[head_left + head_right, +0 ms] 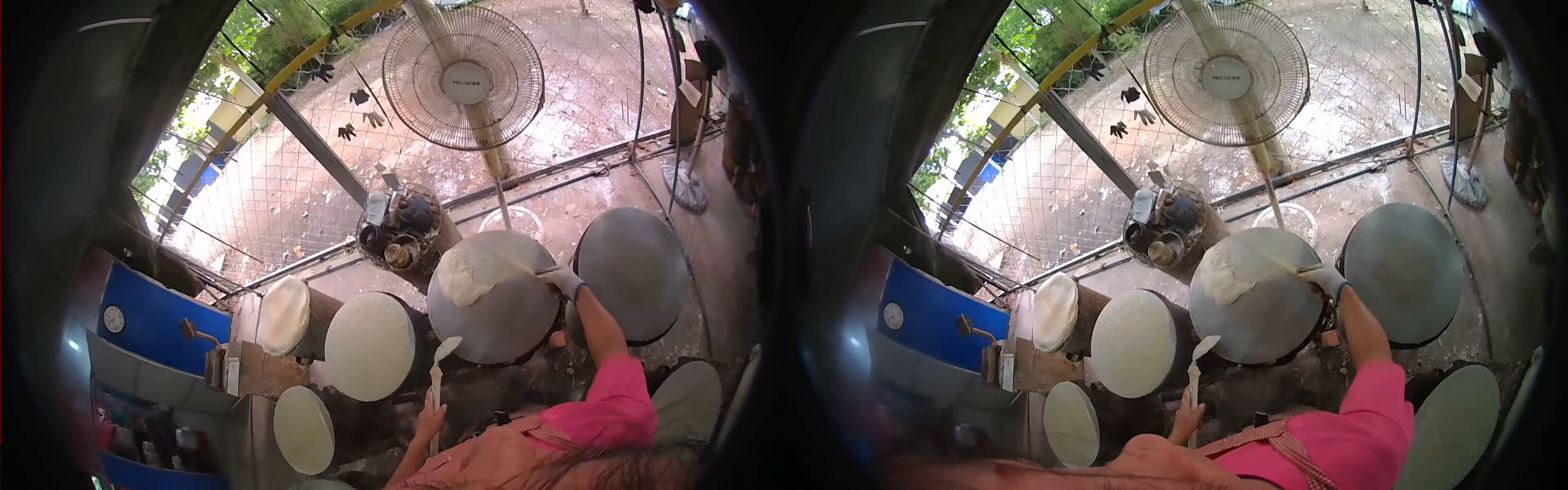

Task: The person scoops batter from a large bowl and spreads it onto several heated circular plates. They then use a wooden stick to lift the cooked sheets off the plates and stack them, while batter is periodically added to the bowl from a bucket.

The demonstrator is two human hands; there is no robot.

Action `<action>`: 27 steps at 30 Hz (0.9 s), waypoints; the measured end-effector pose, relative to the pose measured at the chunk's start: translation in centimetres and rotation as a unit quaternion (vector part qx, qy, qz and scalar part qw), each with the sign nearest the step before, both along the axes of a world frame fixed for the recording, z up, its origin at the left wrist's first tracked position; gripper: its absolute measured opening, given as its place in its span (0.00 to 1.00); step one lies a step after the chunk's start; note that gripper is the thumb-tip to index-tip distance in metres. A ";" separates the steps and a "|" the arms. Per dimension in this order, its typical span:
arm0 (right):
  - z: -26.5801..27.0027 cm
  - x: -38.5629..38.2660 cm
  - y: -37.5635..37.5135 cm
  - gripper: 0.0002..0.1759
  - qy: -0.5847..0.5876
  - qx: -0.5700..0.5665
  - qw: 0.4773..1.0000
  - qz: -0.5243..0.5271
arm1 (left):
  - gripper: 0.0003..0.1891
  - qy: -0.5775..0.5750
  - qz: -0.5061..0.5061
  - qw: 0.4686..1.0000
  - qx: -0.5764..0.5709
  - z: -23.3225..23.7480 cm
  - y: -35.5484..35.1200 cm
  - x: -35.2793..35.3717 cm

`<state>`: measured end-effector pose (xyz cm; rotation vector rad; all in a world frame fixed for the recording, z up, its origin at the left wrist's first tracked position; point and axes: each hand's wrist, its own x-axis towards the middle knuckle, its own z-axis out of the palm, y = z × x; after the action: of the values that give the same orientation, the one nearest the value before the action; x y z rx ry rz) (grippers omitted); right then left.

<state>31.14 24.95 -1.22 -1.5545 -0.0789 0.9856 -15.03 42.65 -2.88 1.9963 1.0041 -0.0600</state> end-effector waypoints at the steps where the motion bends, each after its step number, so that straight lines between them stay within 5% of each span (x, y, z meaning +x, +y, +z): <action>1: 0.2 -0.9 0.2 0.10 0.008 -0.002 1.000 0.003 | 0.37 -0.011 0.000 1.000 -0.003 -0.3 -0.2 -0.3; 4: -1.5 -2.9 0.4 0.12 -0.002 -0.039 0.989 0.141 | 0.37 -0.029 0.027 0.998 -0.040 0.8 -0.8 -0.4; 5: -6.5 -2.6 -0.6 0.13 -0.073 0.038 0.983 0.164 | 0.37 -0.039 0.041 0.997 -0.056 0.5 -1.1 -0.1; 7: -7.4 -0.1 -1.0 0.17 -0.080 0.100 0.971 0.200 | 0.37 -0.065 0.038 0.997 -0.027 -0.4 -1.6 -0.2; 11: -2.8 3.1 1.4 0.22 0.000 0.053 0.990 0.130 | 0.35 -0.115 0.043 0.992 0.030 -0.7 -1.9 -0.7; 13: 2.2 1.4 3.5 0.22 -0.034 -0.072 0.976 0.204 | 0.34 -0.115 0.089 0.989 -0.027 -1.4 -2.1 -1.2; 18: -6.2 -0.1 -0.1 0.18 -0.100 0.044 0.941 0.320 | 0.30 -0.084 0.256 0.950 -0.159 2.9 -3.7 -2.5; 20: -4.6 1.1 -1.1 0.18 0.003 0.043 0.955 0.295 | 0.32 -0.141 0.283 0.925 -0.211 5.4 -4.4 -2.9; 23: -1.8 2.9 3.5 0.16 -0.066 0.016 0.977 0.204 | 0.36 -0.178 0.327 0.886 -0.276 7.6 -5.4 -4.3; 25: 4.7 1.5 5.9 0.16 -0.076 -0.094 0.962 0.244 | 0.32 -0.179 0.359 0.868 -0.293 6.3 -5.6 -5.2; 27: 0.8 2.1 6.2 0.16 -0.089 -0.046 0.943 0.317 | 0.28 -0.171 0.403 0.846 -0.305 5.6 -5.6 -7.0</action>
<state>33.26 31.10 -0.40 -1.7419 -0.7063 1.3531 -22.06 37.02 2.69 0.8642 1.3021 0.3796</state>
